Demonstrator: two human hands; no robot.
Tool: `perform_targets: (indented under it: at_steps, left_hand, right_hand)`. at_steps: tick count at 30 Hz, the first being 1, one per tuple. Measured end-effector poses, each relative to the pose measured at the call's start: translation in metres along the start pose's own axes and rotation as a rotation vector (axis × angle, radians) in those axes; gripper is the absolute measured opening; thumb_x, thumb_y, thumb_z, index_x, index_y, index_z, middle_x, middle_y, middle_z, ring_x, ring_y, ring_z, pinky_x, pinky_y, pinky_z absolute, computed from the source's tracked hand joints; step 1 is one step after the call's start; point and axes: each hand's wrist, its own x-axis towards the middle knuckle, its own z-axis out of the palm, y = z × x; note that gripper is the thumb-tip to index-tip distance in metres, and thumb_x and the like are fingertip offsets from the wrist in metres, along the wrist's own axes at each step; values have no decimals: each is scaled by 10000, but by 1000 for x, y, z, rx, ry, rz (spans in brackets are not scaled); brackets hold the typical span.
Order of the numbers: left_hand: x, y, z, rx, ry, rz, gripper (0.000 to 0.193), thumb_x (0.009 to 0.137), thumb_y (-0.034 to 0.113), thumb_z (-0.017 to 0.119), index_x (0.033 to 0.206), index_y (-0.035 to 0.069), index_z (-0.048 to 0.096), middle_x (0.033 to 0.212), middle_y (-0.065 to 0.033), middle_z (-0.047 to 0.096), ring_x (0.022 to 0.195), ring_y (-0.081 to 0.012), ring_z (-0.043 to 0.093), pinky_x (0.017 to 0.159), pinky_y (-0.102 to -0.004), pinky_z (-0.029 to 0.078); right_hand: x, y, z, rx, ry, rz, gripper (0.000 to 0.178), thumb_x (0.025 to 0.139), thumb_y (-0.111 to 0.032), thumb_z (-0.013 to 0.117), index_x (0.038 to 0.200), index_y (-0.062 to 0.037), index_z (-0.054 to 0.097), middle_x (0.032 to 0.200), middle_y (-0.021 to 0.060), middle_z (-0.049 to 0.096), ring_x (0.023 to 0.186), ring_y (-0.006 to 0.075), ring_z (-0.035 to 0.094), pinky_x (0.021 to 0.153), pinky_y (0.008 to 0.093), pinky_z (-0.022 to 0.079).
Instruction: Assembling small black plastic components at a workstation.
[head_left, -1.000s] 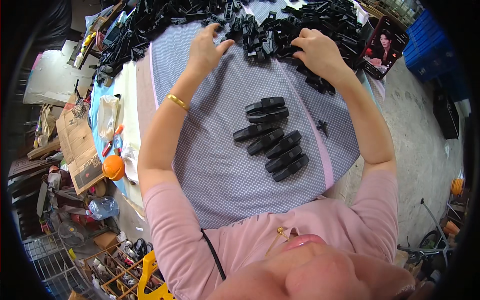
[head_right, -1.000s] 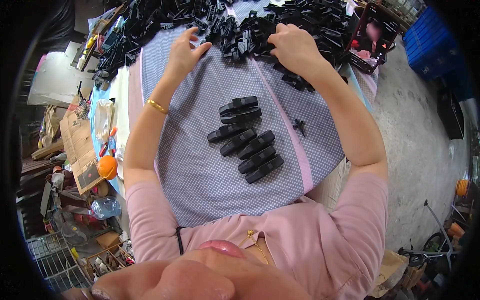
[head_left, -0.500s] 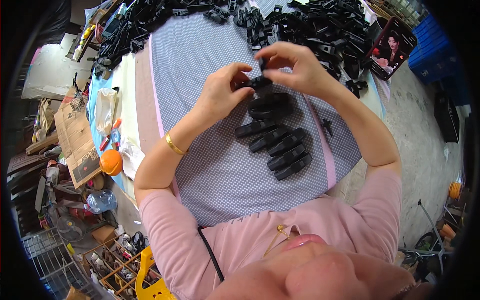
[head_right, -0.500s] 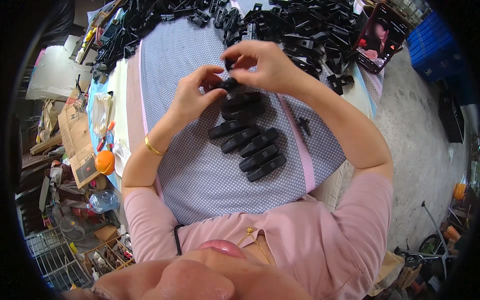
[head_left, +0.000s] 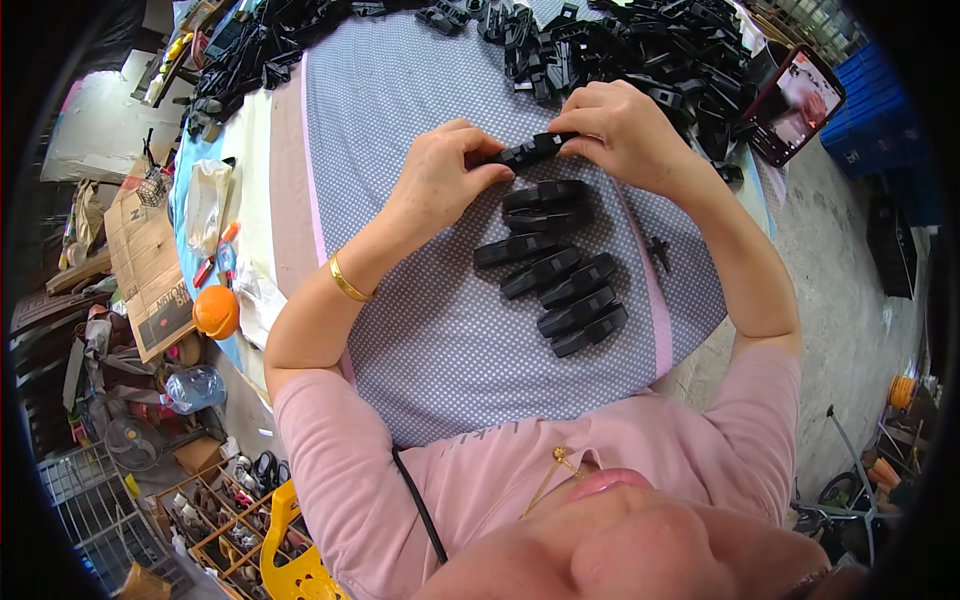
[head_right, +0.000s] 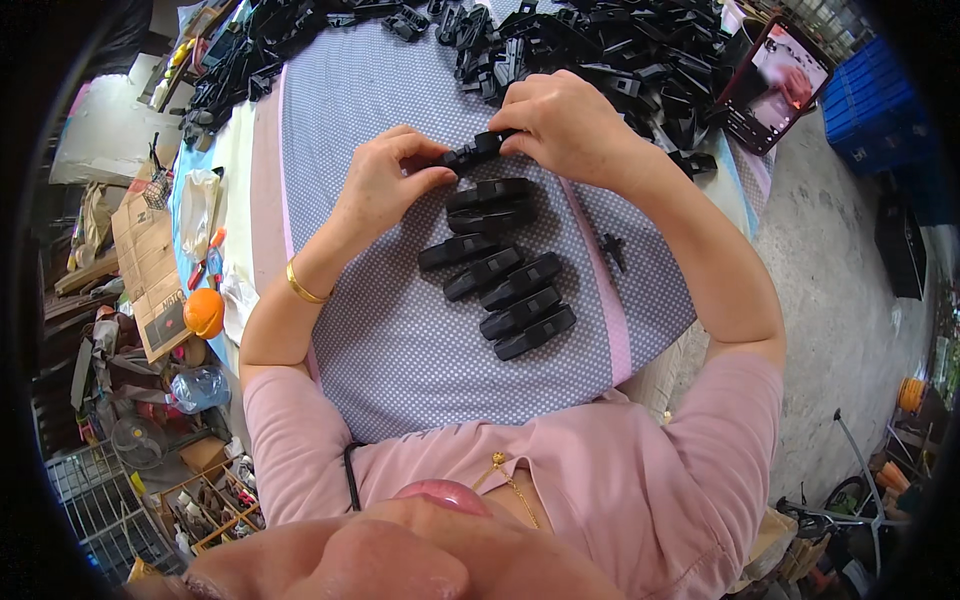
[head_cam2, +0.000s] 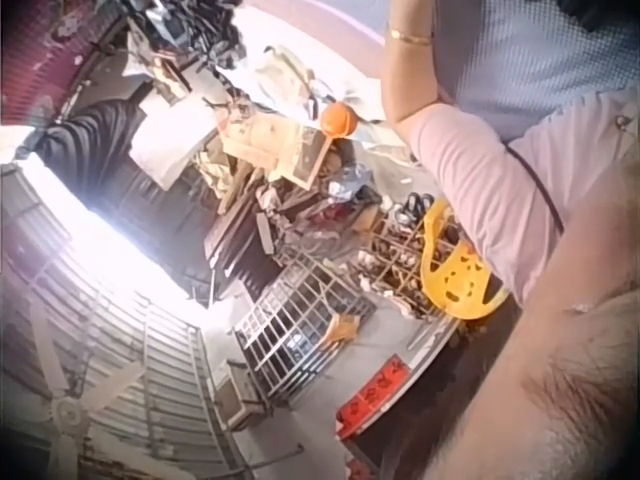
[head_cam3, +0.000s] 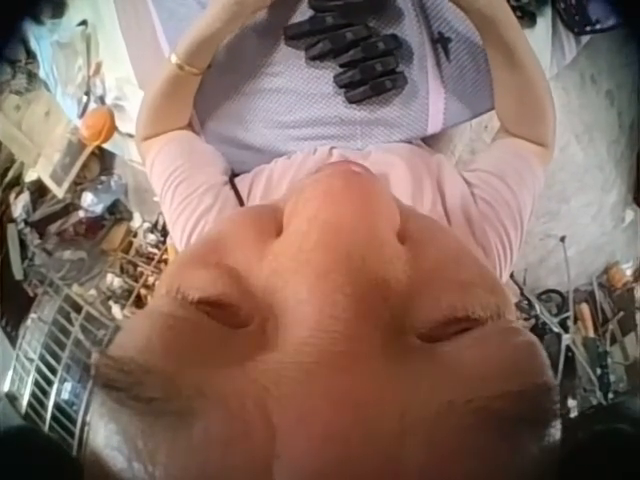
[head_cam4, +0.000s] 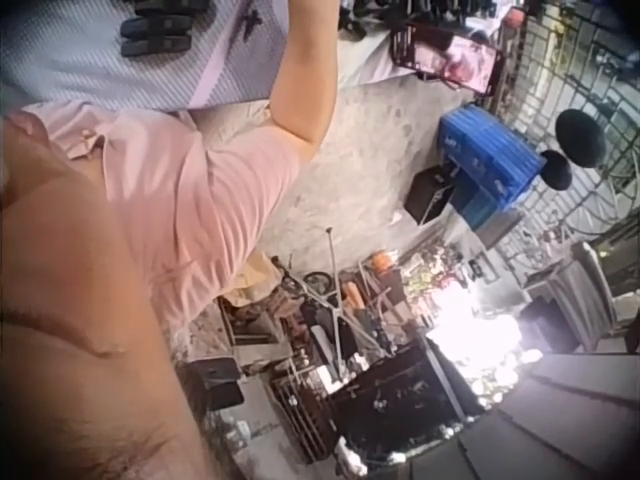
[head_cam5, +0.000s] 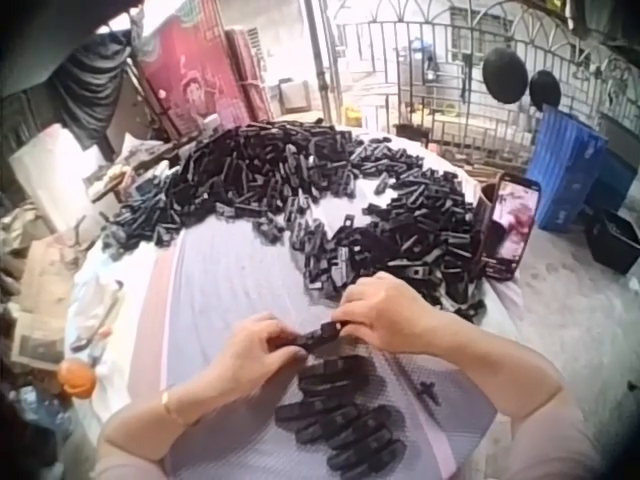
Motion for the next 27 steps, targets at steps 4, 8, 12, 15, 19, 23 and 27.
perform_targets:
  at_steps: [4,8,12,15,19,23,27]
  left_hand:
    - [5,-3,-1,5,-20,42,220,719,110,736,882,-28,685,805,-97,622,710,-203,619,664,-284,513]
    - [4,-6,3,-39,19,91,209,713,97,743,876,-22,689,786,-73,616,676,-160,588,626,-262,487]
    - [8,-6,-3,-84,-87,76,223,712,116,746,876,-23,690,797,-74,620,690,-171,604,630,-282,498]
    - [9,-5,-6,-169,-276,87,191,726,103,741,869,-10,686,775,-40,614,663,-116,553,618,-242,465]
    - [26,-8,-10,-167,-339,135,175,768,122,711,894,4,686,799,-36,627,734,-121,585,644,-238,460]
    - [79,-22,-4,391,193,487,290,789,83,638,1074,133,657,1073,-79,594,932,-232,586,776,-320,504]
    - [106,-39,2,629,213,664,370,766,34,622,1110,170,626,1122,-70,551,1005,-251,550,822,-345,501]
  right_hand:
    - [3,5,7,117,6,38,201,703,-115,727,882,-29,696,844,59,642,844,225,593,733,343,475]
    - [11,-4,19,218,27,-16,193,681,-69,735,864,-20,700,834,58,640,822,222,586,727,325,485]
    - [7,-7,15,220,0,-19,191,676,-94,744,848,-24,702,825,62,641,819,218,587,718,322,484]
    - [4,-9,-4,317,-152,13,198,678,-141,749,829,-23,698,820,65,641,805,218,593,704,316,482]
    - [-2,9,-39,4,-32,205,288,711,-254,757,848,-17,671,792,82,626,742,228,604,678,311,486]
    - [-10,20,-41,-134,-71,298,343,705,-276,750,925,-26,670,845,88,629,825,244,607,724,318,495]
    - [-7,18,-23,-231,-162,326,295,721,-226,713,939,-29,677,921,85,623,915,265,595,810,362,486]
